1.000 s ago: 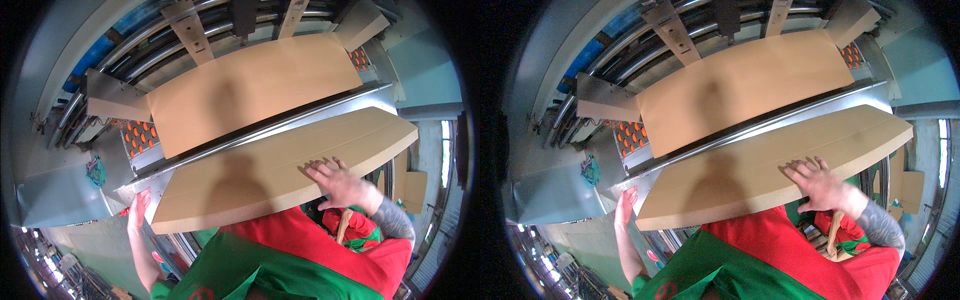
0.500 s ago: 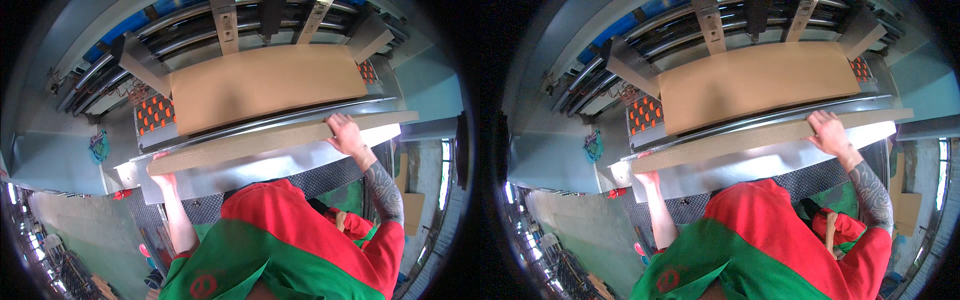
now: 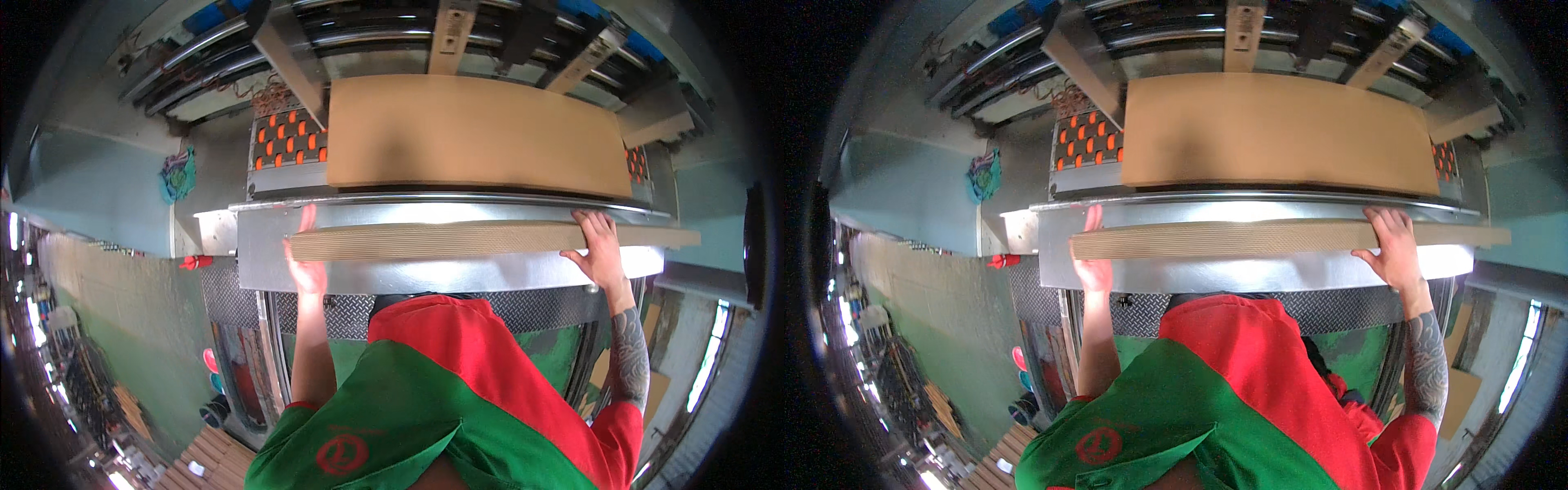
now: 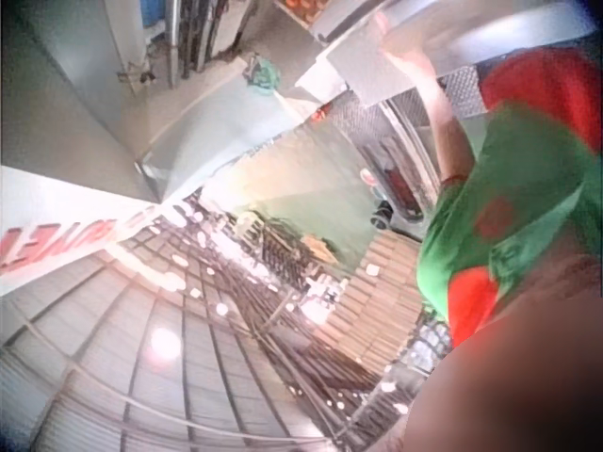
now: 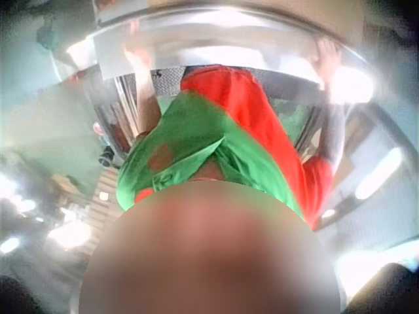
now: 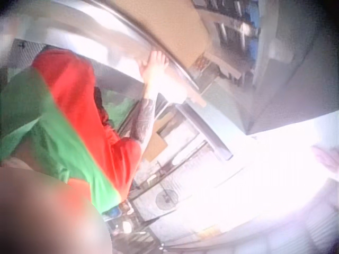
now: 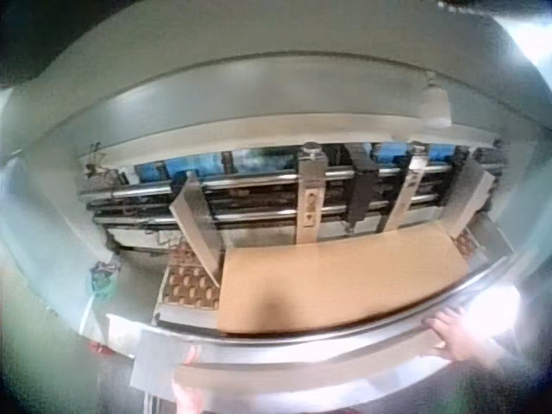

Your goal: The person feeds flat cardboard sheets into a machine one at a time, aligning them on a metal guide and pushing them through rollers. A coworker stacks the processed sheets nearby.

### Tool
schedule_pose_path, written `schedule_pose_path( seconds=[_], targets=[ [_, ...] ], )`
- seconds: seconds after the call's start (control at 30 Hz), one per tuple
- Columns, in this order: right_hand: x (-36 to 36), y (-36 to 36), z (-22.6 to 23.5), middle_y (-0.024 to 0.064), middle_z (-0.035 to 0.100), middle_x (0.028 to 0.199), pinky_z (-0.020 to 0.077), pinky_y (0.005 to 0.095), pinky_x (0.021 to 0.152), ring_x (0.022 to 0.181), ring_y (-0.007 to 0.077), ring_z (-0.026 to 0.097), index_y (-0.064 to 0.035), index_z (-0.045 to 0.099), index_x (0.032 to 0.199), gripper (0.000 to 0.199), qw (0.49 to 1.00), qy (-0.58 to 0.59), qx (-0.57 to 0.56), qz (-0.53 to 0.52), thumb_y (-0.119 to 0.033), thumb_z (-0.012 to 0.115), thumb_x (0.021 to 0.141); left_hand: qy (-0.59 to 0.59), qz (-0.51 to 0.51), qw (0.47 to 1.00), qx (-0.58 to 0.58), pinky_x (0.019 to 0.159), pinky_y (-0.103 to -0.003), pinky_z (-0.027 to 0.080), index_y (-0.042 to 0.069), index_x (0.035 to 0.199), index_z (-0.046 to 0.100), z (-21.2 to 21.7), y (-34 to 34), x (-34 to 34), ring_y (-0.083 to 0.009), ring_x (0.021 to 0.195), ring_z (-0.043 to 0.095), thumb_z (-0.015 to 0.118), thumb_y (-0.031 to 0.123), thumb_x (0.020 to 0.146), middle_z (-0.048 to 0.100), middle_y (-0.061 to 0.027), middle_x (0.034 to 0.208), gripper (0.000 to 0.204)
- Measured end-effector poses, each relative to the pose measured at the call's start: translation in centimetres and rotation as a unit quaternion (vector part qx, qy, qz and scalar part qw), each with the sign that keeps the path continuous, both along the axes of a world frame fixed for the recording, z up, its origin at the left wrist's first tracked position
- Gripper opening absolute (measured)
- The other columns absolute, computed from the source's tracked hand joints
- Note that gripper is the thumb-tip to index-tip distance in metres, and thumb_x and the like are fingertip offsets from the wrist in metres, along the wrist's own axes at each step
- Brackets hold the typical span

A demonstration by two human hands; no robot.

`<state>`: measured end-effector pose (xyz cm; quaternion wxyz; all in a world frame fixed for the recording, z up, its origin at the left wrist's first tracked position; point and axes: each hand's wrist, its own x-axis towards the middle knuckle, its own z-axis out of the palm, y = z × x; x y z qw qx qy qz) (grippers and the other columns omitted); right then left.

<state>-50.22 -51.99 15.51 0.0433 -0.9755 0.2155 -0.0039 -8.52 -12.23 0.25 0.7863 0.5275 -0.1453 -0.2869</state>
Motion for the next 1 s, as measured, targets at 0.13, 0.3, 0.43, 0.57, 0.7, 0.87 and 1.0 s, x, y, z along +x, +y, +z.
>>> schedule_pose_path(
  seconds=[0.13, 0.3, 0.43, 0.57, 0.7, 0.87, 1.0],
  targets=[
    [-0.6, -0.8, -0.4, 0.0146, 0.064, 0.119, 0.0446, 0.0509, 0.100, 0.116, 0.0407, 0.059, -0.0040, 0.061, 0.125, 0.068, 0.995, 0.048, 0.055, -0.061, -0.040, 0.089, 0.075, -0.035, -0.020, 0.999, 0.029, 0.132, -0.046, 0.016, 0.004, 0.166, 0.038, -1.0, -0.8, -1.3, -0.0281, 0.162, 0.027, 0.021, 0.067, 0.112, 0.037, -0.0145, 0.173, 0.085],
    [0.1, 0.3, -0.8, 0.0221, 0.061, 0.135, 0.0374, 0.0564, 0.116, 0.128, 0.0436, 0.056, 0.0033, 0.053, 0.140, 0.087, 0.999, 0.028, -0.008, -0.020, -0.054, 0.083, 0.083, 0.000, 0.015, 1.000, -0.004, 0.120, -0.043, 0.034, 0.001, 0.140, 0.060, -3.0, -2.2, -2.1, -0.0269, 0.138, 0.052, 0.023, 0.064, 0.112, 0.063, -0.0150, 0.141, 0.079],
    [1.5, 1.3, -1.0, 0.0176, 0.063, 0.117, 0.0475, 0.0515, 0.098, 0.112, 0.0399, 0.061, 0.0002, 0.057, 0.125, 0.066, 0.997, 0.062, 0.009, 0.037, -0.052, 0.076, 0.090, 0.041, 0.016, 0.997, -0.064, 0.115, -0.041, 0.038, 0.001, 0.134, 0.061, -3.4, -1.6, -2.1, -0.0250, 0.126, 0.058, 0.025, 0.063, 0.112, 0.066, -0.0149, 0.133, 0.075],
    [1.8, 1.6, -0.3, 0.0150, 0.063, 0.109, 0.0514, 0.0495, 0.085, 0.099, 0.0390, 0.063, -0.0010, 0.057, 0.117, 0.062, 0.993, 0.041, 0.014, 0.108, -0.051, 0.077, 0.088, 0.068, 0.034, 0.994, -0.073, 0.113, -0.040, 0.040, -0.001, 0.134, 0.061, -4.8, 0.2, -2.3, -0.0251, 0.124, 0.060, 0.032, 0.058, 0.111, 0.066, -0.0171, 0.135, 0.069],
    [2.3, 3.5, 2.0, 0.0140, 0.064, 0.103, 0.0521, 0.0477, 0.080, 0.094, 0.0367, 0.064, -0.0015, 0.060, 0.115, 0.061, 0.990, 0.011, 0.005, 0.142, -0.054, 0.075, 0.088, -0.117, 0.122, 0.982, 0.082, 0.105, -0.037, 0.046, -0.001, 0.131, 0.061, -6.6, 1.9, -1.5, -0.0230, 0.118, 0.062, 0.049, 0.046, 0.108, 0.066, -0.0170, 0.131, 0.053],
    [2.0, 5.9, 6.1, 0.0144, 0.064, 0.103, 0.0507, 0.0487, 0.089, 0.099, 0.0366, 0.064, -0.0025, 0.063, 0.117, 0.066, 0.995, 0.002, 0.033, 0.096, -0.061, 0.071, 0.088, -0.397, 0.248, 0.861, 0.196, 0.082, -0.035, 0.057, 0.004, 0.101, 0.060, -4.0, 3.0, -2.1, -0.0207, 0.091, 0.065, 0.064, 0.027, 0.102, 0.062, -0.0072, 0.094, 0.024],
    [-6.3, 2.8, 5.0, 0.0194, 0.064, 0.127, 0.0404, 0.0503, 0.116, 0.127, 0.0349, 0.060, 0.0019, 0.062, 0.127, 0.051, 0.910, -0.392, -0.046, -0.124, -0.046, 0.052, 0.110, -0.175, 0.193, 0.964, -0.061, 0.080, -0.036, 0.057, 0.004, 0.099, 0.061, 0.4, 4.0, -2.2, -0.0210, 0.088, 0.064, 0.065, 0.022, 0.101, 0.061, -0.0073, 0.093, 0.019]
  ],
)
